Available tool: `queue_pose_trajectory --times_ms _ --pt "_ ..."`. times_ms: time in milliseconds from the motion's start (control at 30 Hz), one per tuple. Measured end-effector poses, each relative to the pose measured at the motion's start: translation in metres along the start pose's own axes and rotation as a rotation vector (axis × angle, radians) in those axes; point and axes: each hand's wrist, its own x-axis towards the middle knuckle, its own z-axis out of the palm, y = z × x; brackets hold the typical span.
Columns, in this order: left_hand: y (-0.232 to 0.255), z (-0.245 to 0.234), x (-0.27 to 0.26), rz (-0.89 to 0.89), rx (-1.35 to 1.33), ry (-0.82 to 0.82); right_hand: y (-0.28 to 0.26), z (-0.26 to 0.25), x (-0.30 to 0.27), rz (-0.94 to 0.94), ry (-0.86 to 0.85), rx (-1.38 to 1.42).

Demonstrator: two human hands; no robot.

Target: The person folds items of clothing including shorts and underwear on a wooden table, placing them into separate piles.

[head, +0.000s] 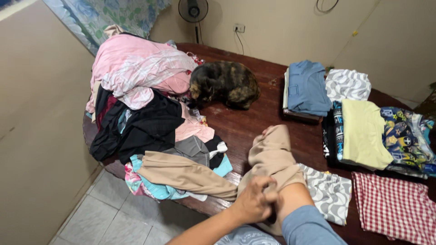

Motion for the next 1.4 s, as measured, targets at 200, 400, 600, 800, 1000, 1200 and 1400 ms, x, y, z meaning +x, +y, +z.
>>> queue_pose_trajectory --times_ms 200,400,600,800,1000,1200,1400 --pt "-0.134 -0.022 -0.028 -0.546 0.308 0.207 -0.020 0.021 -0.024 -0.018 -0.003 -0.099" --pt "-0.220 -0.128 -0.155 -1.051 0.489 0.204 -0.057 0.001 -0.035 -0.076 0.032 -0.160" --pt "-0.234 -0.177 -0.206 -1.964 -0.819 0.647 -0.128 -0.045 -0.040 -0.222 0.152 -0.147" --pt "-0.241 -0.210 -0.240 -1.850 -0.943 1.122 -0.176 -0.105 -0.027 -0.378 0.263 -0.101" --pt "-0.217 -0.139 -0.263 -1.471 -0.679 1.232 -0.107 -0.136 -0.005 -0.624 0.412 -0.696" --pt "-0.197 -0.016 -0.214 -1.543 -1.609 0.895 0.078 -0.073 -0.015 -0.279 -0.078 -1.615" --pt "-0.194 -0.001 -0.201 -1.661 -1.489 1.124 0.140 0.026 -0.016 -0.177 -0.325 -1.820"
